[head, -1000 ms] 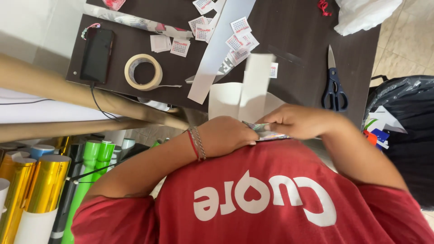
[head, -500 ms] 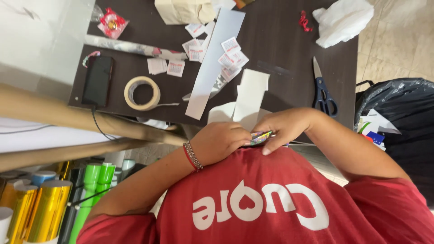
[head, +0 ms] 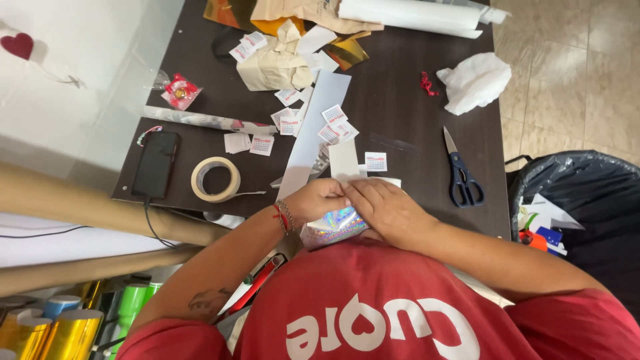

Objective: Wrapping a roll with decorative vinyl and applying stickers

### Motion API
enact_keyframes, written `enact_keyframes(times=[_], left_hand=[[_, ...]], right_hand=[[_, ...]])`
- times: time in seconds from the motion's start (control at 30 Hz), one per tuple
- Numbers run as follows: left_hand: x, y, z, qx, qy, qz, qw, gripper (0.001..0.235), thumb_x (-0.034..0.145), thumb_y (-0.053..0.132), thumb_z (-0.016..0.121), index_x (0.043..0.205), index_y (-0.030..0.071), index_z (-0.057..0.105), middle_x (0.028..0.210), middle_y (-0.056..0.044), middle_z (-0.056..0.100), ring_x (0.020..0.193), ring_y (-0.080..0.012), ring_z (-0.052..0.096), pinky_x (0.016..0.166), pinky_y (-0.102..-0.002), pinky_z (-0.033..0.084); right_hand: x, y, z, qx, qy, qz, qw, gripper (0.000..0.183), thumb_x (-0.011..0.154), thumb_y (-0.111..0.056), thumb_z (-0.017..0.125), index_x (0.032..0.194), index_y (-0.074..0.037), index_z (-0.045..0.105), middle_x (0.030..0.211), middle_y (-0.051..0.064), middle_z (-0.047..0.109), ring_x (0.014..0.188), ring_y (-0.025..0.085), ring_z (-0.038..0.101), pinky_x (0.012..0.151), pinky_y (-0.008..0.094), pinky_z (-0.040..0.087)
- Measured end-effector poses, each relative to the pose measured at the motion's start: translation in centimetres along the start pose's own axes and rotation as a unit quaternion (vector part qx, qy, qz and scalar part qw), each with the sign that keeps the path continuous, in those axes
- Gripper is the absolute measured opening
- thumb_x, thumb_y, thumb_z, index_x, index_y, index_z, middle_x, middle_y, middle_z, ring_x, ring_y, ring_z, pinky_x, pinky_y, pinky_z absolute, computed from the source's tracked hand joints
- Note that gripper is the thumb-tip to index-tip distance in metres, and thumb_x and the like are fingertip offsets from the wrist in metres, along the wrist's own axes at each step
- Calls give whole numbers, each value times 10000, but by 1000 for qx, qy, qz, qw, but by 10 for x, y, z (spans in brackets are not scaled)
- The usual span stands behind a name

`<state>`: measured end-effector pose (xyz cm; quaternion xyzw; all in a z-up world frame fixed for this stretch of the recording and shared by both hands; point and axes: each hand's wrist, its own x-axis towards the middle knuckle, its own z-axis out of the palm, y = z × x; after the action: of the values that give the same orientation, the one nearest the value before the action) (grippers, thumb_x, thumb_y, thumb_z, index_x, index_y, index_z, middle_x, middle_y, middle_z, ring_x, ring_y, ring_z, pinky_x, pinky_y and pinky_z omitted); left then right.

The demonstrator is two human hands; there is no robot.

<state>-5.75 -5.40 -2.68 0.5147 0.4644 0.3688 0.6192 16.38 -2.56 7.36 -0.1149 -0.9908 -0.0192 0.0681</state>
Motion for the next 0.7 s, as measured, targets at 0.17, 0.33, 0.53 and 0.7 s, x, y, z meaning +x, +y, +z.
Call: enact_keyframes(times=[0.17, 0.33, 0.53, 0.7], left_hand=[[-3, 21, -1, -43, -133, -97, 985, 612, 916, 244, 789, 1418, -4, 541, 1119, -155, 723, 991, -204, 683, 835, -354, 599], [0, -13, -2, -148, -136, -131, 971, 887, 908, 145, 819, 1601, -6, 286, 1151, -184, 658, 1006, -256, 698, 803, -370, 630], [-25, 74, 25, 372, -160, -39, 914, 437, 978, 444, 557, 1254, 138, 702, 1163, -148, 746, 1175, -380, 675, 1007, -504, 543], [-4, 36, 50, 599, -102, -37, 794, 490, 763, 574, 617, 1061, 202, 729, 961, -38, 734, 994, -307, 735, 831, -485, 601]], right_hand=[[-22, 8, 51, -39, 16, 2, 999, 792, 780, -575, 731, 1285, -9, 501, 1093, 146, 597, 1019, 320, 652, 898, 431, 525], [-29, 10, 54, -55, -2, 4, 998, 519, 837, -538, 675, 1057, -78, 579, 953, 79, 607, 876, 264, 669, 703, 368, 563], [0, 2, 9, 176, -192, 137, 956, 282, 839, -384, 702, 943, -122, 705, 986, 69, 681, 968, 342, 710, 783, 476, 609], [16, 9, 11, 184, -317, 200, 909, 325, 780, -405, 776, 987, -154, 764, 980, 70, 754, 1032, 341, 740, 862, 508, 589]])
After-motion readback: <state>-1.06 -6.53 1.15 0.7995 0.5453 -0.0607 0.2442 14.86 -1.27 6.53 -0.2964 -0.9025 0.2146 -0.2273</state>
